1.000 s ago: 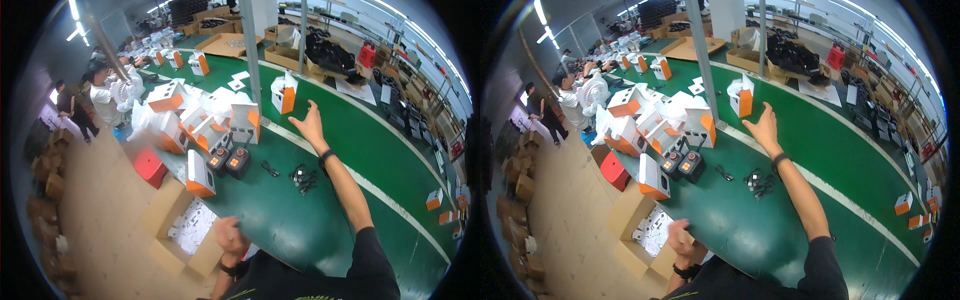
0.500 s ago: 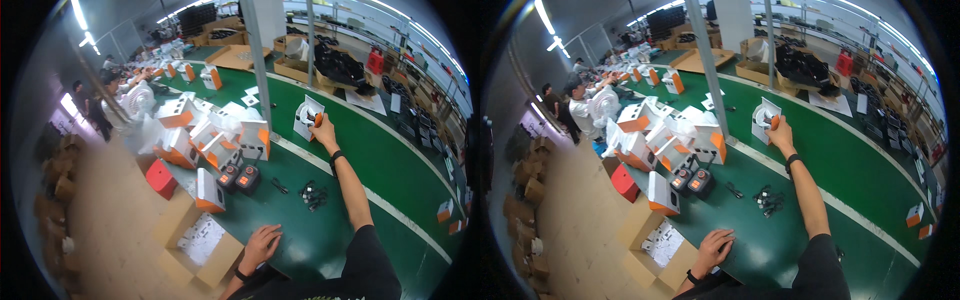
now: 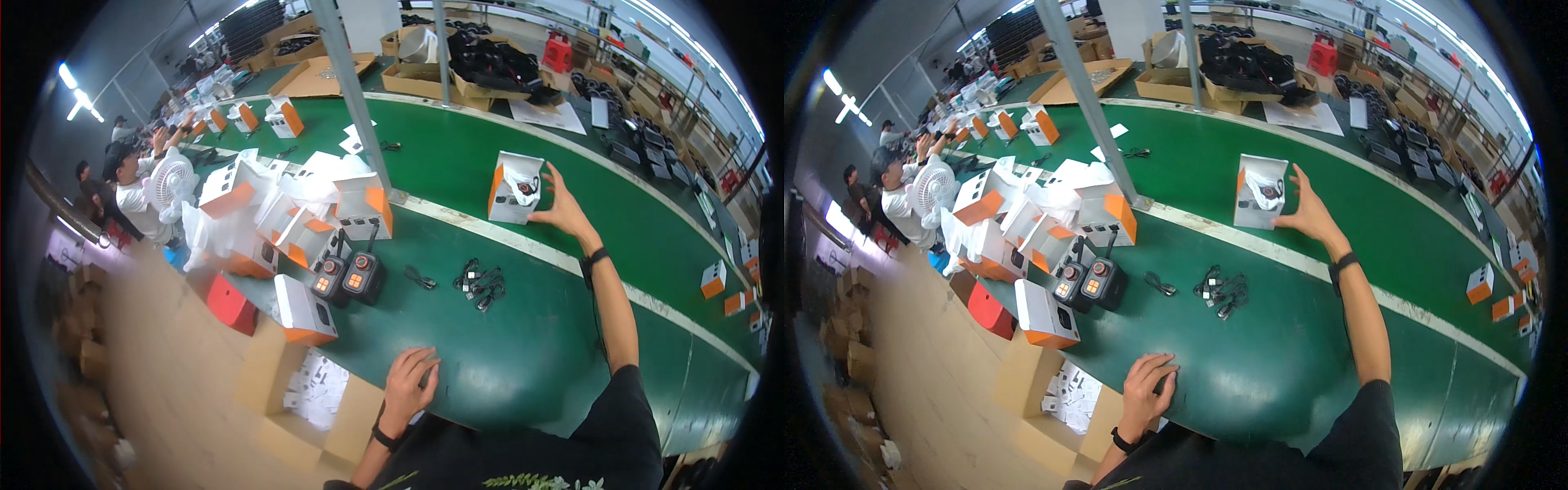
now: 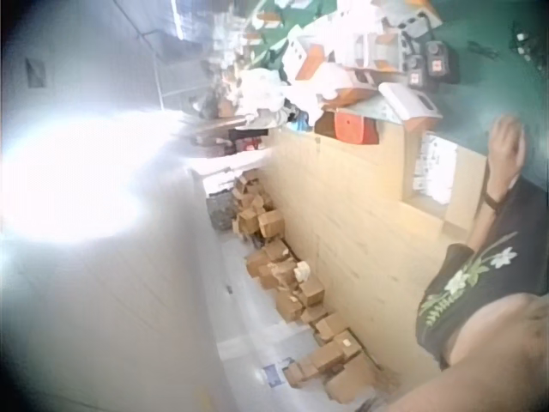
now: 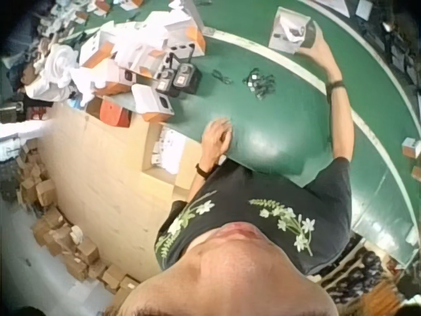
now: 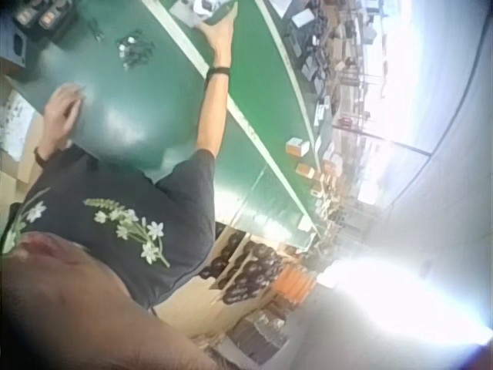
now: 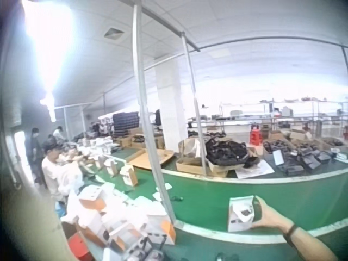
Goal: Packaging electronic components into small white boxes on an assembly line.
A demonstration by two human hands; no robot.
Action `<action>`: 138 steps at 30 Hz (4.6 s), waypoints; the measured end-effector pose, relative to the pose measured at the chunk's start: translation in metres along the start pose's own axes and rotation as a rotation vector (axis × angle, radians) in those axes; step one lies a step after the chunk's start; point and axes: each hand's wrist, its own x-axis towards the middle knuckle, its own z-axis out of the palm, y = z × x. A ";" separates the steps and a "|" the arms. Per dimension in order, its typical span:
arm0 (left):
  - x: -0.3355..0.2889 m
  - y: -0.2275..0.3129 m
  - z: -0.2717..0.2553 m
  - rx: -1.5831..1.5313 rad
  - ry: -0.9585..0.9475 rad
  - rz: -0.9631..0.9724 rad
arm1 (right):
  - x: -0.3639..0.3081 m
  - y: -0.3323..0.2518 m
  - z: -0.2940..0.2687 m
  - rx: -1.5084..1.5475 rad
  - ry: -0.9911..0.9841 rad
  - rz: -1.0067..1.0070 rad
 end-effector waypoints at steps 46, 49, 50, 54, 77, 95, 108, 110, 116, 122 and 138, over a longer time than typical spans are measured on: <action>0.029 0.091 0.020 -0.559 -0.038 -0.330 | -0.388 -0.114 -0.041 0.440 0.442 0.379; 0.033 0.086 0.023 -0.415 -0.026 -0.333 | -0.382 -0.185 -0.019 0.740 0.269 0.050; 0.036 0.085 0.023 -0.337 -0.028 -0.317 | -0.375 -0.206 -0.006 0.830 0.200 -0.001; 0.037 0.089 0.023 -0.393 -0.008 -0.341 | -0.343 -0.222 0.059 0.468 0.158 -0.172; 0.029 0.070 0.018 -0.826 -0.062 -0.151 | -0.315 -0.222 0.046 -0.319 0.074 -0.319; 0.037 0.092 0.032 -0.460 0.095 -0.248 | -0.318 -0.210 0.063 -0.474 0.205 -0.145; 0.046 0.094 0.027 -0.438 0.010 -0.289 | -0.341 -0.171 0.086 0.072 0.390 -0.357; 0.043 0.095 0.030 -0.535 0.004 -0.302 | -0.339 -0.178 0.074 -0.017 0.339 -0.404; 0.027 0.050 0.023 -1.033 -0.130 -0.257 | -0.342 -0.196 0.058 -0.177 0.133 -0.340; 0.056 0.055 0.009 -0.685 -0.247 -0.057 | -0.345 -0.169 0.072 0.106 0.296 -0.343; 0.058 0.057 -0.012 -0.134 -0.276 0.446 | -0.331 -0.175 0.050 -0.092 0.114 -0.448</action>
